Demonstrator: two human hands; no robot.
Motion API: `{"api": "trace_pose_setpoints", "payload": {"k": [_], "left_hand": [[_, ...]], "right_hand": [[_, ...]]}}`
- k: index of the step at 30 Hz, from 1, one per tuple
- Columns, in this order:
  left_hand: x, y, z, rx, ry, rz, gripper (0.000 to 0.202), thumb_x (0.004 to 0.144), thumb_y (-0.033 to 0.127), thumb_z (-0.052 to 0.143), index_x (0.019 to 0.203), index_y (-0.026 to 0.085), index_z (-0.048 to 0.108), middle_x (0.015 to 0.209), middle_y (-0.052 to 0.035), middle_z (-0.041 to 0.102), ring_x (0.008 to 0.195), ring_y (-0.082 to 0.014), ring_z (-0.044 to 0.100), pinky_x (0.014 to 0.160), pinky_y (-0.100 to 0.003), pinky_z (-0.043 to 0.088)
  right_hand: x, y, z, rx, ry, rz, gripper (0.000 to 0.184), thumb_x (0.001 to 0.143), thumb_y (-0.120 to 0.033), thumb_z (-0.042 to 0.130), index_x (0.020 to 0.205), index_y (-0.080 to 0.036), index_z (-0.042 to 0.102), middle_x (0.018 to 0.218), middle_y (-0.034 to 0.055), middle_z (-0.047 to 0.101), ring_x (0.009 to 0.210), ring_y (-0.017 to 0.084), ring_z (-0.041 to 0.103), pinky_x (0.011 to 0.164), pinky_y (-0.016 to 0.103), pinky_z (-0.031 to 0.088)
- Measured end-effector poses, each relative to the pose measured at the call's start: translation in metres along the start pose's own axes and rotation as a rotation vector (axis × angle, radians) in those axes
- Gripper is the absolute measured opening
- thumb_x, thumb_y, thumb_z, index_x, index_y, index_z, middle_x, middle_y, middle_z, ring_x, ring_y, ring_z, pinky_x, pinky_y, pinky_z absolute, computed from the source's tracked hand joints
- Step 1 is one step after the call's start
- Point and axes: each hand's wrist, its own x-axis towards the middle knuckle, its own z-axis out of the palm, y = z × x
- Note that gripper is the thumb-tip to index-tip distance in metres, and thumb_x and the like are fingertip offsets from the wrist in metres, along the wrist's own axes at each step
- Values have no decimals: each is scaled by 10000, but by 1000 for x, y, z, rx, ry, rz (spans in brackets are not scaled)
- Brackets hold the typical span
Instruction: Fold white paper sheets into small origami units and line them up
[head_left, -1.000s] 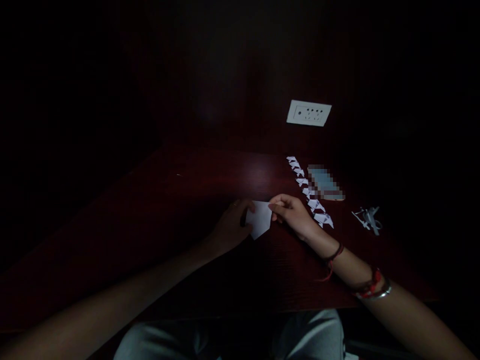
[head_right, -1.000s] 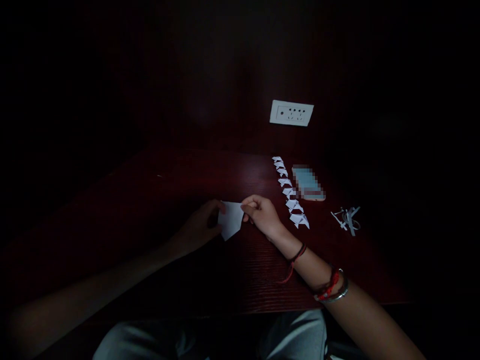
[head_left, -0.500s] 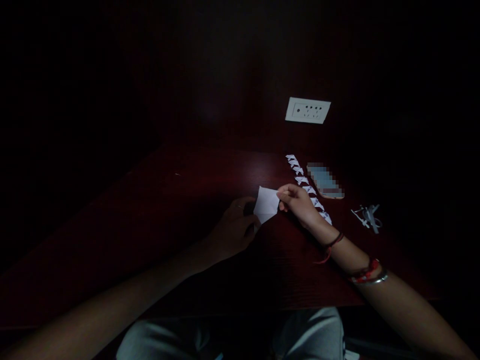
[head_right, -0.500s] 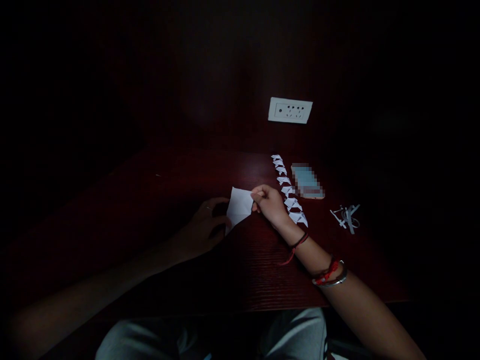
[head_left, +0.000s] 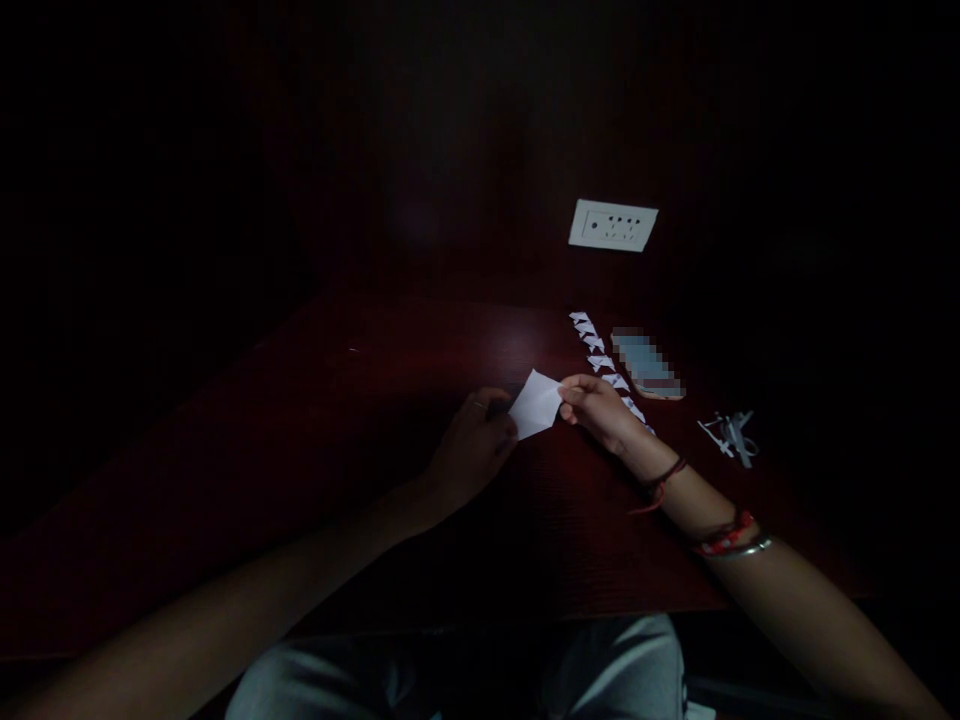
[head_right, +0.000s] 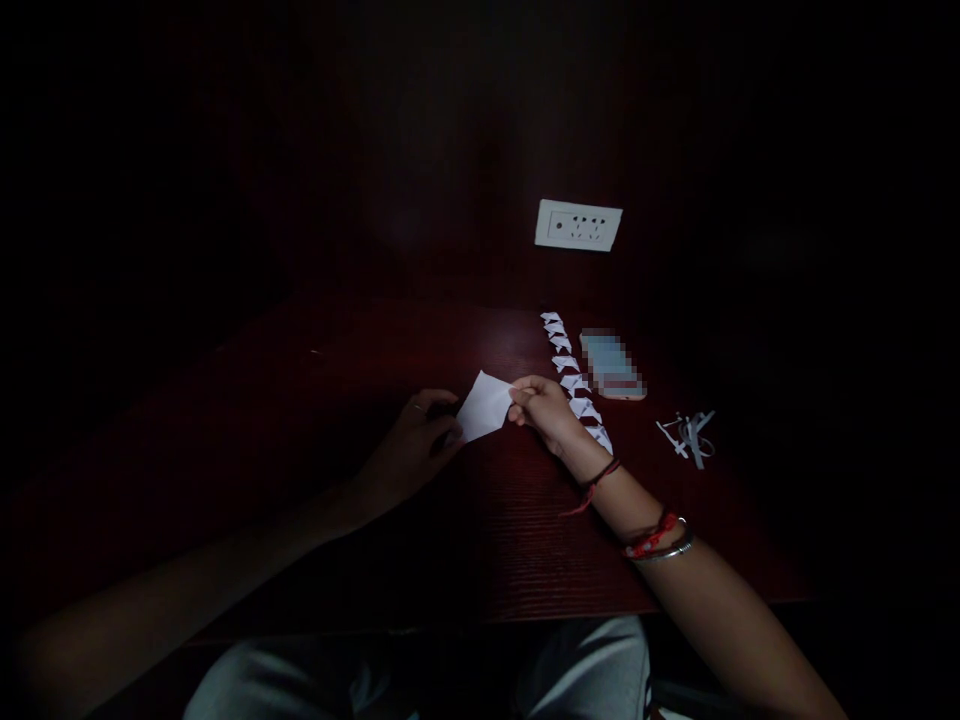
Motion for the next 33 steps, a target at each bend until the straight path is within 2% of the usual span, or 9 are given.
{"api": "trace_pose_setpoints", "payload": {"k": [3,8,12,15,18,22,24,29,33], "left_hand": [[-3,-2,-2,-27,-68,87,164,820,194,437,940,199,549,1156,-41,453,1070,-203,392,882,-353,336],[-7,-9,-7,-66,-333,335,221,846,229,431,1050,260,512,1119,-8,541,1086,-160,435,960,-357,212],[-9,-8,-11,2,-394,325,284,861,277,406,1140,287,458,1181,-14,504,1149,-180,376,975,-386,154],[-11,-6,-11,5,-402,324,297,868,275,383,1157,302,444,1218,-16,463,1156,-184,355,971,-383,169],[-11,-11,-8,-24,-295,227,279,869,247,359,1120,263,480,1210,-33,435,1092,-168,400,928,-333,264],[-6,-23,-2,6,-63,-105,333,798,289,467,1111,175,464,1101,-87,461,994,-218,446,839,-365,353],[-2,-27,0,-39,-60,-180,424,753,286,518,1149,173,417,1090,-85,479,995,-236,449,837,-399,351],[7,-29,3,-195,-97,-233,604,697,265,561,1238,216,298,1180,-80,463,1071,-244,420,884,-440,301],[10,-29,3,-220,-112,-304,714,666,284,591,1278,203,232,1174,-98,480,1089,-272,411,877,-461,290]], "right_hand": [[4,2,2,-35,12,23,83,655,-205,539,680,-147,486,424,-43,511,367,56,456,386,172,338],[8,2,12,-126,7,22,40,679,-166,527,681,-137,499,397,-42,506,344,56,445,363,168,335],[4,1,16,-208,-40,12,74,668,-193,559,688,-142,511,446,-26,544,380,69,482,383,180,364],[1,2,17,-295,-54,-28,63,659,-198,566,668,-145,536,460,-27,551,373,64,469,385,182,360],[-2,4,21,-369,-15,-76,104,667,-187,541,766,-155,550,477,-40,553,381,74,481,400,194,367],[-8,5,27,-463,23,-141,217,650,-162,536,866,-168,554,509,-41,573,413,86,495,461,216,384],[-9,6,29,-506,37,-170,242,644,-155,529,885,-167,547,543,-30,590,444,93,508,493,225,394],[-3,11,32,-458,98,-199,349,605,-126,529,952,-160,512,665,-7,619,546,106,551,574,237,426],[5,13,38,-440,111,-190,385,612,-147,522,996,-163,490,560,-44,580,495,105,538,579,243,428]]}}
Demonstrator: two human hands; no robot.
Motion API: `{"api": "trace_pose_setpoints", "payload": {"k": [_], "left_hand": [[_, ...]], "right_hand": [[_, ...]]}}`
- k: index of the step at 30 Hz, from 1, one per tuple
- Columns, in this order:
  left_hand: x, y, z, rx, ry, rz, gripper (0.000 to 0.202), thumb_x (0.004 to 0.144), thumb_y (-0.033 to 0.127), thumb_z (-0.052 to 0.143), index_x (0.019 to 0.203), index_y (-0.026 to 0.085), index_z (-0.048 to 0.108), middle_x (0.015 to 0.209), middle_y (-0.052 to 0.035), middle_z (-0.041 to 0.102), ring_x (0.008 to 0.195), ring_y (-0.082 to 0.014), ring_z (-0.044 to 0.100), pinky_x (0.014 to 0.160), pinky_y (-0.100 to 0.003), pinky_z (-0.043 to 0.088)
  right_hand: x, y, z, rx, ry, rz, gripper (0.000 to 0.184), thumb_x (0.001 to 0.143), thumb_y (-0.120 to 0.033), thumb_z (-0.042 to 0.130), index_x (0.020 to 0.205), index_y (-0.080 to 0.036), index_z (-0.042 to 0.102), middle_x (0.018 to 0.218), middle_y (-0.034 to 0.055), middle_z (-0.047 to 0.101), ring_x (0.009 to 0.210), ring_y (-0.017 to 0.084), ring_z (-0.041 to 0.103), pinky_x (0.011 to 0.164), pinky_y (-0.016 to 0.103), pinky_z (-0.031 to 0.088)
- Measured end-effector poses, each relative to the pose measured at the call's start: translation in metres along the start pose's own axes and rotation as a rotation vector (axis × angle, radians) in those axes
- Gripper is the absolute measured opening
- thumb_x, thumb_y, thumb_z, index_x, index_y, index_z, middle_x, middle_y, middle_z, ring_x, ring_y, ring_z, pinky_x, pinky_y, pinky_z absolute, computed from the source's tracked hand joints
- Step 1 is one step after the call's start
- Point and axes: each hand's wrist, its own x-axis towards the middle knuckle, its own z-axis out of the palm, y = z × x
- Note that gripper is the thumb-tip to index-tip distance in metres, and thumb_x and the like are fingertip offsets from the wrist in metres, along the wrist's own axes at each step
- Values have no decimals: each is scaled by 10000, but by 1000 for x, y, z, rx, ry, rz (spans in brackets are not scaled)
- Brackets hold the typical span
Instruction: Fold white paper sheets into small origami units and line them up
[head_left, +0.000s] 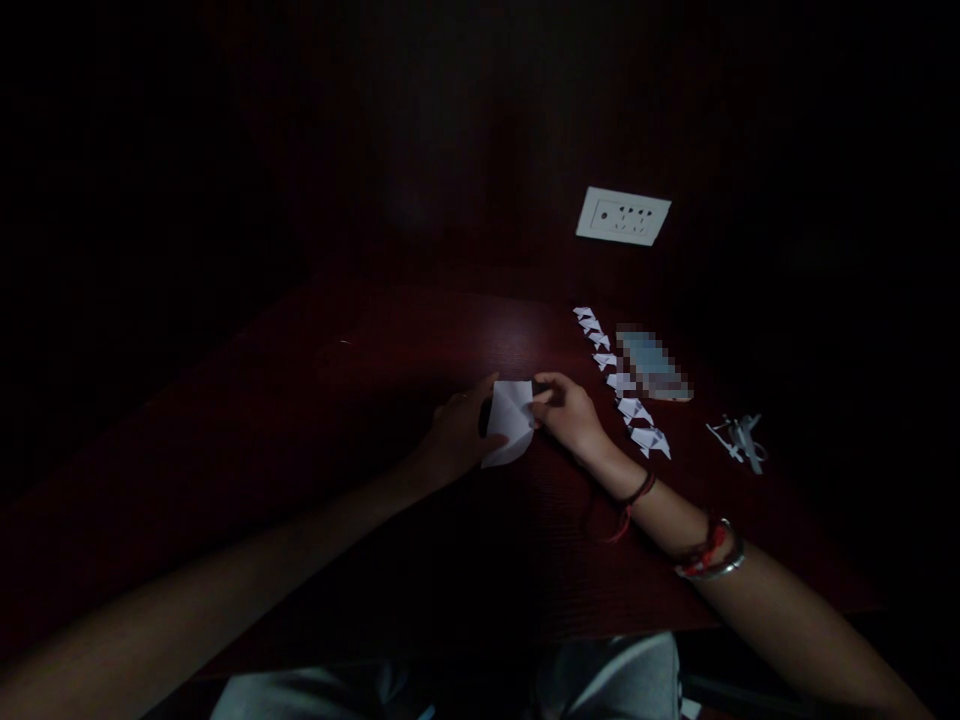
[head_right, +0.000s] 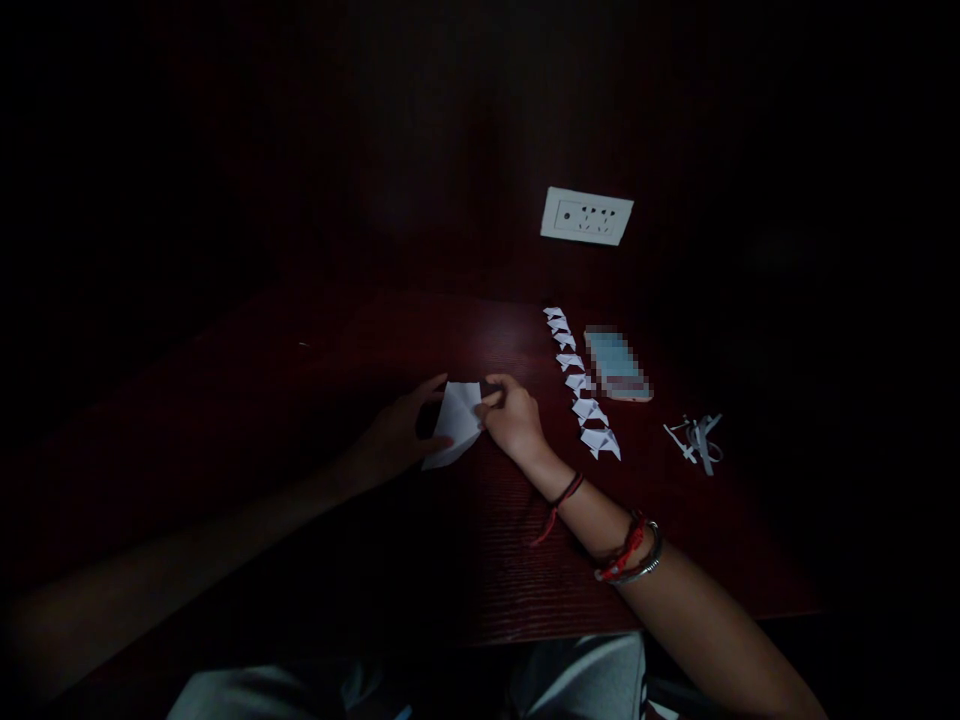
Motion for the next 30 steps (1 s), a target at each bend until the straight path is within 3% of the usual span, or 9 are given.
{"api": "trace_pose_setpoints", "payload": {"k": [6,12,20,25,30], "left_hand": [[-4,3,0,110,81,53,757,675,269,604,1302,228,182,1066,-50,550,972,-242,478,832,-414,306],[-7,9,-5,242,53,115,731,727,312,575,1316,236,150,998,-24,589,947,-236,481,796,-381,302],[-7,10,-8,277,26,121,587,755,368,541,1265,222,288,944,-24,612,885,-231,520,756,-359,335],[0,7,-7,301,37,76,267,810,292,444,1055,200,498,843,-18,624,742,-170,570,676,-290,389],[-2,5,-8,256,13,101,221,807,212,410,989,210,535,874,-11,622,759,-142,577,691,-262,411]], "right_hand": [[4,-5,8,-41,23,-22,397,667,-196,509,1058,-145,465,496,-44,564,502,117,551,582,242,418],[-1,-11,8,-47,1,-33,385,689,-173,488,1072,-138,466,529,-29,592,498,110,555,553,225,413],[1,-15,0,-166,-217,-178,268,691,-133,478,940,-174,570,567,-21,619,545,111,553,550,225,410],[1,-13,-1,-115,-290,-155,194,699,-135,458,840,-175,585,558,-22,613,468,83,523,482,201,403],[0,-8,0,-58,-288,-115,140,701,-152,461,783,-170,573,586,-16,615,454,70,510,464,198,402]]}}
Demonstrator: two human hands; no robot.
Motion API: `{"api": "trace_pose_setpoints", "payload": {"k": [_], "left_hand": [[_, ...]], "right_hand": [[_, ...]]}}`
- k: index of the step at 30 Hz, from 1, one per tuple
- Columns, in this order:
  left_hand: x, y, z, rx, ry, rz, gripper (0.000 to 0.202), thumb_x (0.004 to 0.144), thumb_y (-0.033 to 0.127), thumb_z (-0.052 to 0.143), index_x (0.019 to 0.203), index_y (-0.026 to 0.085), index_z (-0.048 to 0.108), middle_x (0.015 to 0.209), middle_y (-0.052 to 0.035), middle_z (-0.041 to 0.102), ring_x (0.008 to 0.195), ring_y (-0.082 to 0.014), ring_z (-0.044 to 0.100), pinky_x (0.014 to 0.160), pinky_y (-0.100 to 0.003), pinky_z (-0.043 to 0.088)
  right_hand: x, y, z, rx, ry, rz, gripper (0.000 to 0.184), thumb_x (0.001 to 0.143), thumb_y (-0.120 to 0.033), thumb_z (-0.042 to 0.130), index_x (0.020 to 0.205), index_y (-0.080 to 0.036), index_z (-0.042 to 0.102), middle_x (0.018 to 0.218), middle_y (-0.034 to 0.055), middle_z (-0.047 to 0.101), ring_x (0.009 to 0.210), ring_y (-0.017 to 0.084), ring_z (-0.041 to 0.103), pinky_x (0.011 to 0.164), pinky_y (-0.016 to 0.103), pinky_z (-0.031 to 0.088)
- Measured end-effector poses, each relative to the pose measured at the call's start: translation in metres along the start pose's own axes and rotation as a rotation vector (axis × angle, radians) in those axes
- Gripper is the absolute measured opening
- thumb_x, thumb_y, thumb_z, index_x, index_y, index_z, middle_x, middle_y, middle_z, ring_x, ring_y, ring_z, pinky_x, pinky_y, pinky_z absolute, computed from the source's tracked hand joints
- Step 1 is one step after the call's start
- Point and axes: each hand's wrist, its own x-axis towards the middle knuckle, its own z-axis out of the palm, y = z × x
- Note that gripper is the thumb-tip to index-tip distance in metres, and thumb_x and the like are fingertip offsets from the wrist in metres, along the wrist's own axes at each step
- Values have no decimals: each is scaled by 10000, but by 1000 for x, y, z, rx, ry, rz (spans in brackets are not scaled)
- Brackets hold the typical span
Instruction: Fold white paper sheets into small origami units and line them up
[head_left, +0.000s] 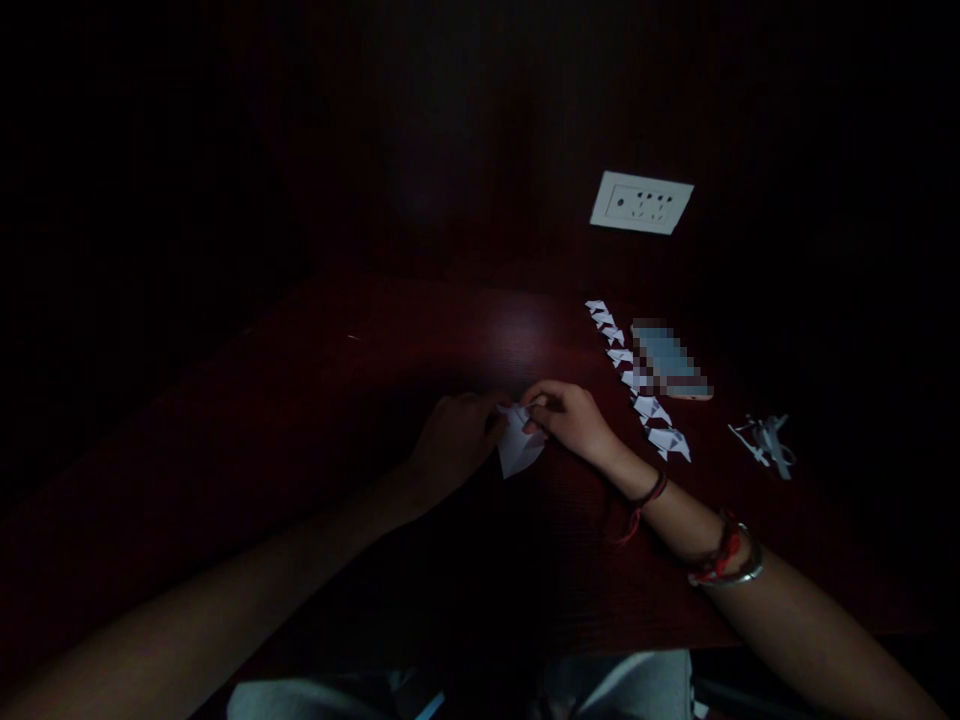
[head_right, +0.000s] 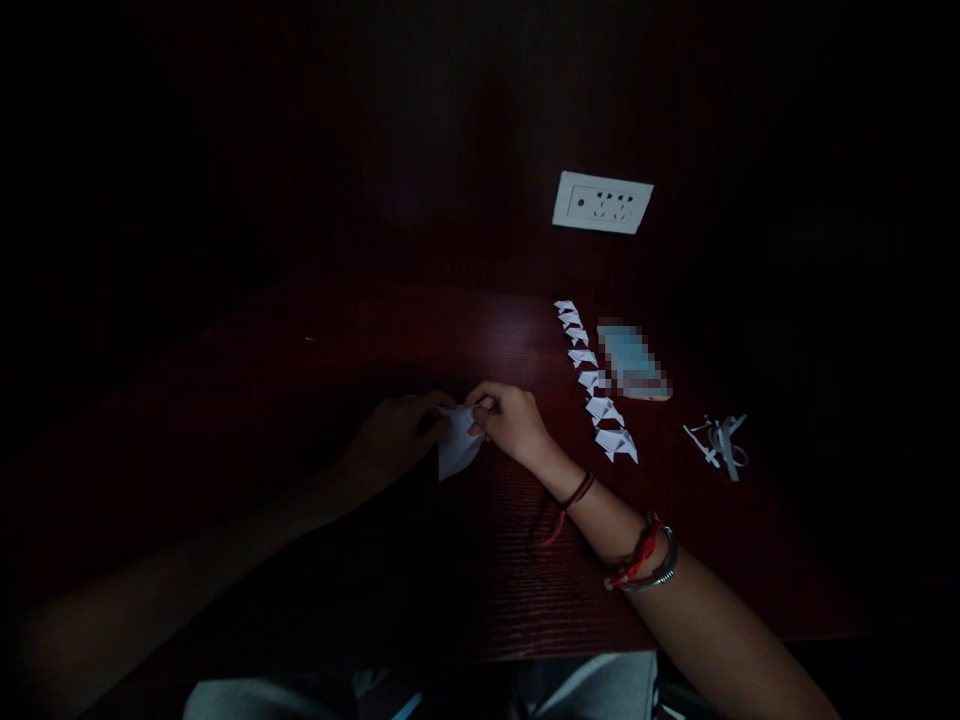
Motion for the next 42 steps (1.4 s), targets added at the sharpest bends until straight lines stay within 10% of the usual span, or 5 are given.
{"api": "trace_pose_setpoints", "payload": {"k": [16,24,42], "left_hand": [[-8,0,-6,-436,45,-162,139,713,181,524,848,191,495,832,22,569,758,-110,547,655,-229,420],[-7,9,-15,-162,219,-36,67,760,226,519,737,176,557,814,-4,520,782,-140,501,711,-279,401],[-9,8,-9,-206,167,109,102,786,142,482,861,183,536,866,4,573,810,-122,533,745,-255,416]], "right_hand": [[-13,-6,8,215,96,-40,156,702,-173,526,846,-174,585,735,19,640,655,118,595,606,246,466],[-19,-16,11,166,173,-123,91,726,-191,531,793,-186,592,749,20,630,682,120,585,627,257,467],[-18,-24,7,-163,120,-178,96,782,-202,459,719,-173,526,672,-6,519,621,96,472,575,218,364]]}}
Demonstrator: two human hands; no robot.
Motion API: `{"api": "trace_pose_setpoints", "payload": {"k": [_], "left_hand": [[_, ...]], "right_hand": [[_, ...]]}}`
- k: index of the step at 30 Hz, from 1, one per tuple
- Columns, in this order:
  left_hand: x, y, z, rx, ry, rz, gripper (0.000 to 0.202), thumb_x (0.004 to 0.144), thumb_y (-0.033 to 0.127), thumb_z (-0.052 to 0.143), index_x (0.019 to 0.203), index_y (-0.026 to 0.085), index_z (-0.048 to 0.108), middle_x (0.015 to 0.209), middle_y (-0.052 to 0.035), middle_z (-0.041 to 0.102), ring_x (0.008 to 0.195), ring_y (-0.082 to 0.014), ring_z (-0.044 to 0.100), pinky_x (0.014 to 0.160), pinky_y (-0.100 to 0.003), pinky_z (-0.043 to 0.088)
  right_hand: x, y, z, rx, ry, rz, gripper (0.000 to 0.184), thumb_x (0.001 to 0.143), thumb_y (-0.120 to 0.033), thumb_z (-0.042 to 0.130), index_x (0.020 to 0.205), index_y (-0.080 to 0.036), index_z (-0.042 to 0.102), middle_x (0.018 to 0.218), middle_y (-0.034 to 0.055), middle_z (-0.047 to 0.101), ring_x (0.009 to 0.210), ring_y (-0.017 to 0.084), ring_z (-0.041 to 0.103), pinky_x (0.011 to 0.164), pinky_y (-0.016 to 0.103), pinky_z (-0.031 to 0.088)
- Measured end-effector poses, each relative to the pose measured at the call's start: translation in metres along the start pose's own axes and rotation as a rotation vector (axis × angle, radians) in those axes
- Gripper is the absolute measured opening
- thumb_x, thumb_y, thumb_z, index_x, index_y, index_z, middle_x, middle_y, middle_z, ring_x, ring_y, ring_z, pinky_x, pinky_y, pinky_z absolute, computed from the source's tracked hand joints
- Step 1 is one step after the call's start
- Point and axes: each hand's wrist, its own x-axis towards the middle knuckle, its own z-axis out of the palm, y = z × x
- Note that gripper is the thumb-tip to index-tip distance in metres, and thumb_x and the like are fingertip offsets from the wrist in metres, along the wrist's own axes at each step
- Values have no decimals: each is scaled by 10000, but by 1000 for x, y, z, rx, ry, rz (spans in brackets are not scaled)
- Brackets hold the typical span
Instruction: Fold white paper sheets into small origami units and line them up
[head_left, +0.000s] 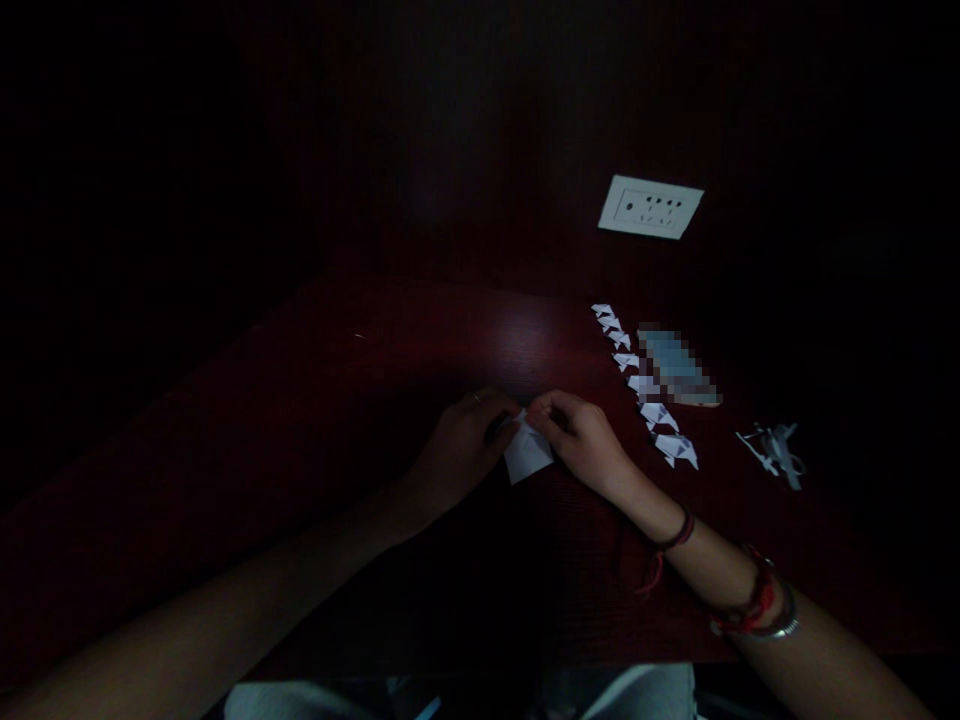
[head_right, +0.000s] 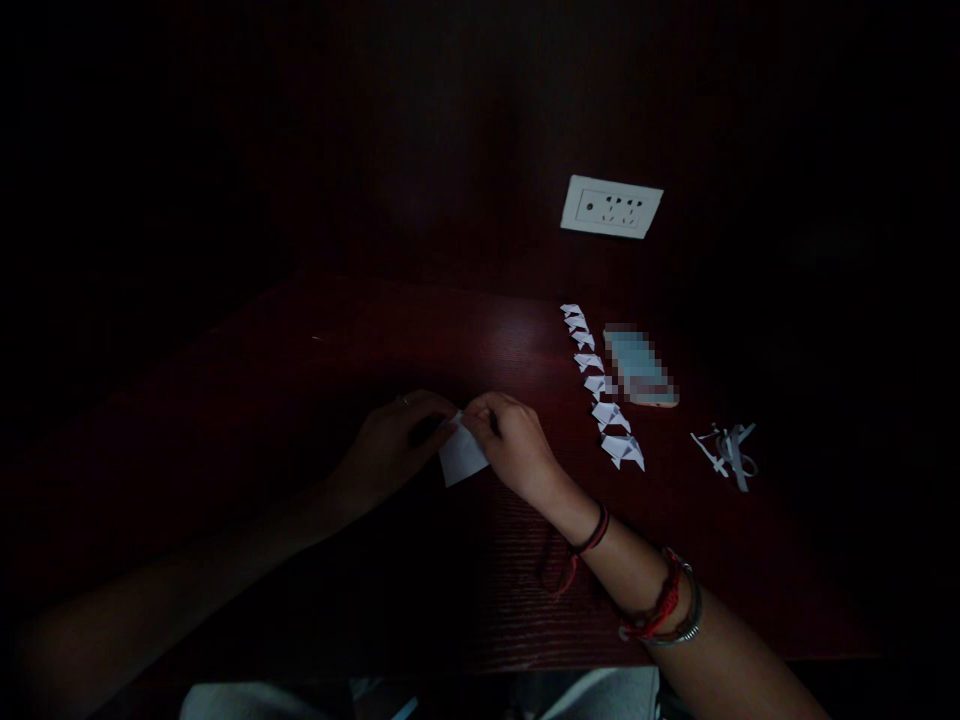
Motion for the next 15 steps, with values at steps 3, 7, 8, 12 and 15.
{"api": "trace_pose_setpoints", "payload": {"k": [3,7,8,12,15], "left_hand": [[0,1,0,-15,-18,-50,90,792,173,477,852,188,541,858,3,577,807,-127,537,739,-261,420],[0,3,-1,-56,-17,-77,79,801,220,478,824,196,550,847,7,580,795,-128,539,728,-260,420],[0,3,-1,-62,-18,-74,79,802,219,478,819,194,551,845,6,581,793,-127,538,728,-259,418],[0,4,-2,-39,-26,-69,75,797,192,477,815,185,549,826,3,579,774,-124,534,714,-255,415],[-1,5,-2,-14,-29,-63,77,802,195,470,813,185,545,812,7,578,759,-122,536,701,-252,410]], "right_hand": [[1,0,-1,-7,-35,-1,87,779,-193,450,727,-174,518,668,-6,509,608,96,463,565,220,358],[1,-1,-2,3,-54,-30,74,780,-184,436,748,-176,503,671,-8,488,614,97,457,566,224,356],[0,-1,-2,2,-53,-36,70,779,-180,435,753,-176,500,671,-9,485,613,96,455,565,224,353],[1,0,-2,17,-40,-50,52,768,-167,448,735,-181,485,660,-21,470,606,89,441,553,219,342],[1,3,-2,40,-43,-74,58,766,-183,471,711,-184,489,658,-26,466,620,87,443,567,217,346]]}}
